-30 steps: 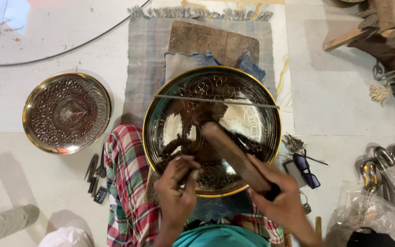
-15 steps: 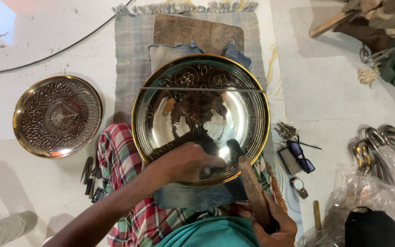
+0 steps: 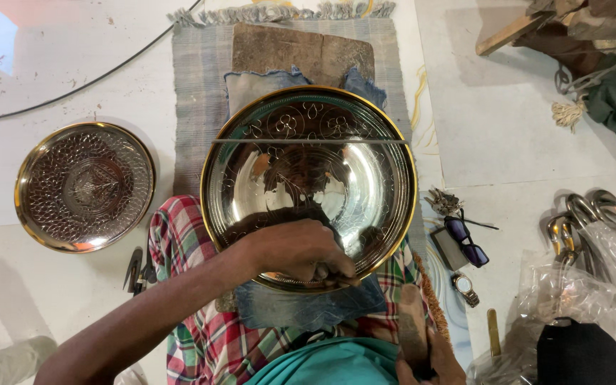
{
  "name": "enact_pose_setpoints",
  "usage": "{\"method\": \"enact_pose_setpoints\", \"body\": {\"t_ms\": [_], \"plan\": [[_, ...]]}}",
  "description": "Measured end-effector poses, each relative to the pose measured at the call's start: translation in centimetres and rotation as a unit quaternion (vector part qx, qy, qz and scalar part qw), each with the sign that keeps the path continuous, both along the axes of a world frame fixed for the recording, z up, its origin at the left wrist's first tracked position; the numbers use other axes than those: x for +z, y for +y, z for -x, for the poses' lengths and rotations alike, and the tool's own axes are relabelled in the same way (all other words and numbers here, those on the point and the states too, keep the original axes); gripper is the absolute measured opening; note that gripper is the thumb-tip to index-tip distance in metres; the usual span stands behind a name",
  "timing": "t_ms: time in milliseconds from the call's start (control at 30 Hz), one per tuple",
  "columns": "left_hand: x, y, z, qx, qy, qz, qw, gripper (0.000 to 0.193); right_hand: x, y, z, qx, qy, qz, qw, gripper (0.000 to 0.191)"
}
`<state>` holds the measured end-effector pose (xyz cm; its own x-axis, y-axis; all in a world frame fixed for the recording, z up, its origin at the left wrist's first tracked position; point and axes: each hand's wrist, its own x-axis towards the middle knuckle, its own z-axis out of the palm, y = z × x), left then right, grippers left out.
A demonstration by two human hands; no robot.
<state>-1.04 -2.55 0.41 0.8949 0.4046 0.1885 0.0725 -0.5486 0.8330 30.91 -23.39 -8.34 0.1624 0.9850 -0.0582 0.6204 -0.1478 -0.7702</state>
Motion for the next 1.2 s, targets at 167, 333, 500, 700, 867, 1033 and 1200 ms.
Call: {"method": "enact_pose_setpoints", "body": {"t_ms": [167, 333, 500, 700, 867, 1033, 1200], "plan": [[-0.3, 0.2, -0.2, -0.007, 0.056, 0.021, 0.998, 0.056, -0.3, 0.8, 0.8, 0.032, -0.107, -0.073, 0.991, 0.057], [0.0, -0.6, 0.2, 0.048, 0.045, -0.039, 0.997, 0.046, 0.3, 1.2, 1.2, 0.017, 0.065, -0.041, 0.997, 0.062], [0.6, -1.8, 0.4, 0.123, 0.129, 0.001, 0.984, 0.034, 1.5, 2.3, 1.9, 0.070, 0.045, -0.069, 0.994, 0.072], [1.4, -5.2, 1.1, 0.283, 0.121, 0.130, 0.943, 0.044, 4.6, 4.4, 2.9, 0.046, 0.103, 0.046, 0.993, 0.076], [0.6, -9.4, -1.6, 0.560, 0.026, 0.105, 0.822, 0.052, 6.2, 7.7, 4.1, 0.050, 0.223, 0.035, 0.973, 0.073], [-1.3, -10.7, -3.3, 0.666, -0.033, 0.085, 0.741, 0.036, 9.3, 11.0, 5.4, 0.139, 0.154, 0.021, 0.978, 0.072], [-2.0, -10.9, -3.0, 0.663, -0.034, 0.051, 0.746, 0.044, 13.9, 15.4, 7.2, 0.261, 0.049, 0.007, 0.964, 0.079]]}}
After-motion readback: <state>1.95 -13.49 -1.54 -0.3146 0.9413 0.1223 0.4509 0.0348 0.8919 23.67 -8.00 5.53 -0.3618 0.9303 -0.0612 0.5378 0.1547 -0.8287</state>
